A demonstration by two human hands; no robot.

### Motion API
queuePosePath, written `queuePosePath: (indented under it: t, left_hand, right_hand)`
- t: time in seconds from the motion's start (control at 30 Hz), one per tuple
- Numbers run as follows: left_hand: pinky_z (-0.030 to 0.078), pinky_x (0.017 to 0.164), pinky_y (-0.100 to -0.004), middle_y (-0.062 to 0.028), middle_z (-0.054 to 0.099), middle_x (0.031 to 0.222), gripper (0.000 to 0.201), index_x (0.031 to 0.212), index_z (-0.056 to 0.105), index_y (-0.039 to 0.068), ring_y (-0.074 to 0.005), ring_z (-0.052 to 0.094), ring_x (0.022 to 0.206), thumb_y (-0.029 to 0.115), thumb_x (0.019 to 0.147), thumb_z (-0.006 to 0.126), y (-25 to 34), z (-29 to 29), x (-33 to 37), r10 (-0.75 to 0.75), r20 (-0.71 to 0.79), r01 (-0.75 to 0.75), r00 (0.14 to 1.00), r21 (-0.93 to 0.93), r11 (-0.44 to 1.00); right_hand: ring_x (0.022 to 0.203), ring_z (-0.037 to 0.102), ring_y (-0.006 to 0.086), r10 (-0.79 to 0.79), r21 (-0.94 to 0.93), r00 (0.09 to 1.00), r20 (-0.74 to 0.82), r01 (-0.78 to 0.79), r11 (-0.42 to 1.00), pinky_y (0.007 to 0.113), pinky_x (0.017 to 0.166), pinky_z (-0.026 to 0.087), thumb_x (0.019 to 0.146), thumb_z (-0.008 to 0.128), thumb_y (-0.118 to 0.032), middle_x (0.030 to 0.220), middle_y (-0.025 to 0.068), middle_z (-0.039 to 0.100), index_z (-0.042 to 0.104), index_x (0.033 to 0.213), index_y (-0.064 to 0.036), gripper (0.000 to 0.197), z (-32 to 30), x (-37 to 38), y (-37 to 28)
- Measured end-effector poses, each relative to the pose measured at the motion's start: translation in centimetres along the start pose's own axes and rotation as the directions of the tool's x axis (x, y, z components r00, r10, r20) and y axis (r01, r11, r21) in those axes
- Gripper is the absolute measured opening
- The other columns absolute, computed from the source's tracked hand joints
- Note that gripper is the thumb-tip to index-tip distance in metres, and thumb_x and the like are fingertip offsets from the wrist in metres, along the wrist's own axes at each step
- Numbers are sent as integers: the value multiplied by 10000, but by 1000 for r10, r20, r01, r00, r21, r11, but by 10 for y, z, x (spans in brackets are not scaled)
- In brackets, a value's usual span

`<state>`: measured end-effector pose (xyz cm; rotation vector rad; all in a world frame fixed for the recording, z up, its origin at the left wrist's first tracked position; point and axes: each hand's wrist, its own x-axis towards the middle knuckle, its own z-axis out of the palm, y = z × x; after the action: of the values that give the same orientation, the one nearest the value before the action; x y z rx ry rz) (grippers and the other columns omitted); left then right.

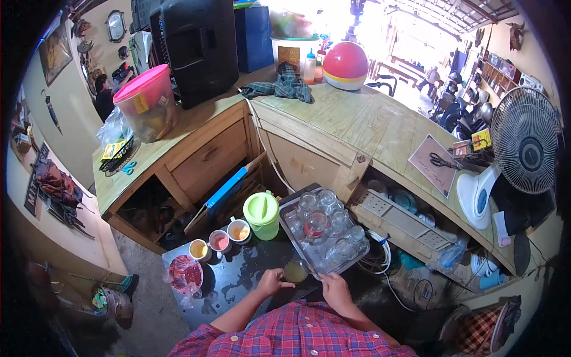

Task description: Preparing a drink by mixing ingredients in a glass on a tray.

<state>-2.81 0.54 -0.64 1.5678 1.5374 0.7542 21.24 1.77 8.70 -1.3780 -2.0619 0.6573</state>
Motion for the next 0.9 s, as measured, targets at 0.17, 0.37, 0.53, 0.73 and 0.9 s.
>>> queuePosePath:
  t: [0.17, 0.37, 0.53, 0.73, 0.9]
  left_hand:
    - [453, 572, -365, -161, 602, 666, 509, 846, 651, -21, -228, 507, 546, 363, 613, 892, -2, 3, -1, -14, 2, 14, 1000, -33, 999]
    - [467, 582, -371, -157, 615, 661, 495, 854, 662, -12, -259, 571, 564, 356, 614, 891, -12, 9, -2, 101, -100, -106, 990, -49, 993]
    - [461, 573, -377, -160, 599, 639, 516, 817, 648, -22, -282, 554, 547, 388, 611, 883, 9, 0, -1, 84, -91, -90, 992, -61, 994]
    - [422, 541, -381, -164, 532, 599, 535, 704, 578, -28, -234, 440, 507, 392, 600, 891, -21, 12, 1, 19, -48, -21, 999, -45, 999]
    - [396, 523, -362, -128, 460, 569, 535, 671, 530, -25, -206, 371, 525, 363, 607, 892, -2, 10, 5, 78, -77, -90, 994, -180, 980]
  right_hand:
    - [804, 633, 331, -41, -204, 990, 138, 69, 977, 424, 707, 517, 836, 558, -60, 826, 148, 630, 710, 1029, -74, 246, 20, 31, -6]
    - [784, 638, 319, -139, -167, 953, 271, 188, 968, 423, 705, 525, 830, 559, -62, 814, 142, 632, 732, 978, -99, 230, 22, 26, -25]
    - [771, 636, 335, -154, -120, 950, 270, 191, 974, 431, 711, 523, 826, 574, -76, 802, 158, 630, 740, 947, -92, 205, 28, 32, -19]
    - [768, 630, 345, -1, -269, 991, 137, 38, 962, 443, 708, 515, 826, 581, -85, 810, 161, 632, 741, 942, -85, 199, 23, 46, -14]
    - [773, 633, 339, -26, -153, 957, 288, 73, 985, 441, 702, 519, 818, 560, -71, 806, 153, 634, 747, 944, -109, 229, 26, 37, -16]
